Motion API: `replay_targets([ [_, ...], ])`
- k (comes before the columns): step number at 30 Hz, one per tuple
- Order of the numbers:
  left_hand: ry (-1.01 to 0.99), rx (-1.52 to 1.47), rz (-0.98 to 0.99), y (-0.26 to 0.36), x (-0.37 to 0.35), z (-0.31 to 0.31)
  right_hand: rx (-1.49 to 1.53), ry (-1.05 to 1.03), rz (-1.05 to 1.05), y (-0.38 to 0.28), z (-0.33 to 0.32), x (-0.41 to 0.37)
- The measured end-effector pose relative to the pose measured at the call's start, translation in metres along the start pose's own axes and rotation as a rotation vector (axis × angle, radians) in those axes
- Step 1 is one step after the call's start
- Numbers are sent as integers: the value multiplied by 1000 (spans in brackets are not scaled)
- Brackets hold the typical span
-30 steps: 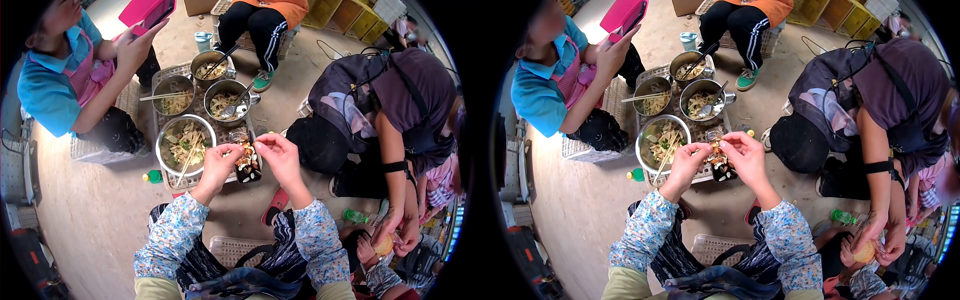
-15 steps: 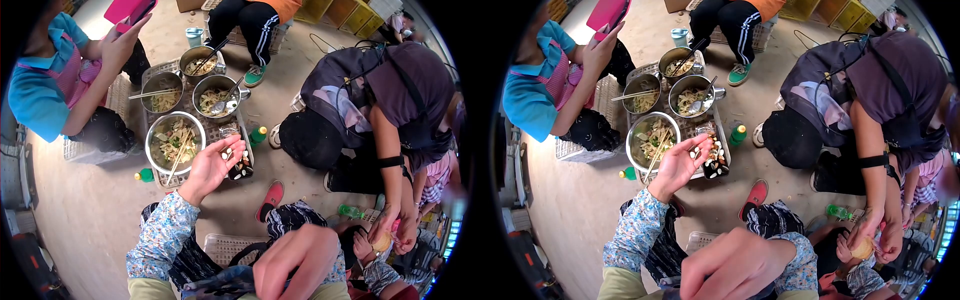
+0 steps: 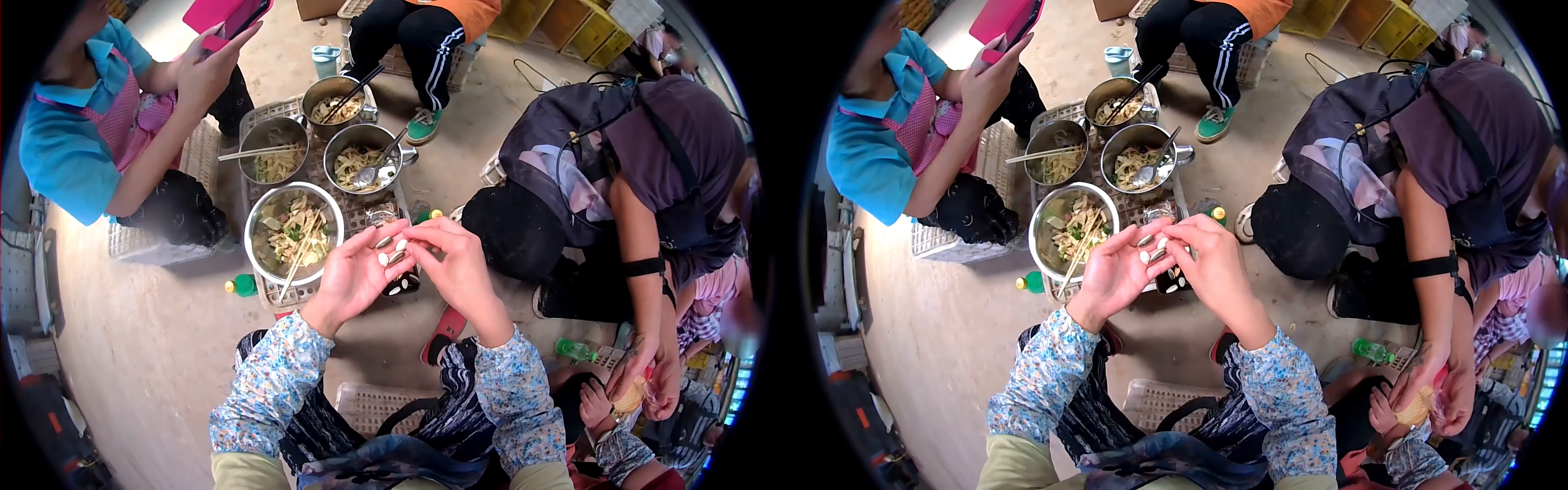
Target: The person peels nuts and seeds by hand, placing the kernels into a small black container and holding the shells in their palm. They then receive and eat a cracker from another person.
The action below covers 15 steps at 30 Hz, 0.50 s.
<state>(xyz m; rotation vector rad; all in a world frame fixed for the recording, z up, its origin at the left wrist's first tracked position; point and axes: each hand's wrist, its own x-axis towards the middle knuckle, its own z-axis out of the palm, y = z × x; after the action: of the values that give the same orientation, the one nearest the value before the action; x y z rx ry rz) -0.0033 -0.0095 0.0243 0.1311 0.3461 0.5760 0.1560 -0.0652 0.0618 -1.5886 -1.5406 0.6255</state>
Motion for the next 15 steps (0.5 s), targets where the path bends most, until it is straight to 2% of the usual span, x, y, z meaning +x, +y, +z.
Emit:
replay_targets([
  [2,-36,-2,1,1,1,-2,2,-24,-30,-1,1,3],
  [4,28,7,17,2,-2,2,34,-45,-44,-7,3,3],
  [6,-126,-43,0,3,1,-6,62,-63,-55,-9,3,2],
  [7,-126,-44,2,3,0,-5,38,-107,-73,-10,3,2],
  [9,0,-9,7,3,-2,2,15,-153,-93,-10,3,2],
  [11,15,-4,10,2,-2,3,-79,-180,-113,-7,3,2],
  [15,26,20,5,3,-3,5,-67,-135,-139,-12,2,4],
])
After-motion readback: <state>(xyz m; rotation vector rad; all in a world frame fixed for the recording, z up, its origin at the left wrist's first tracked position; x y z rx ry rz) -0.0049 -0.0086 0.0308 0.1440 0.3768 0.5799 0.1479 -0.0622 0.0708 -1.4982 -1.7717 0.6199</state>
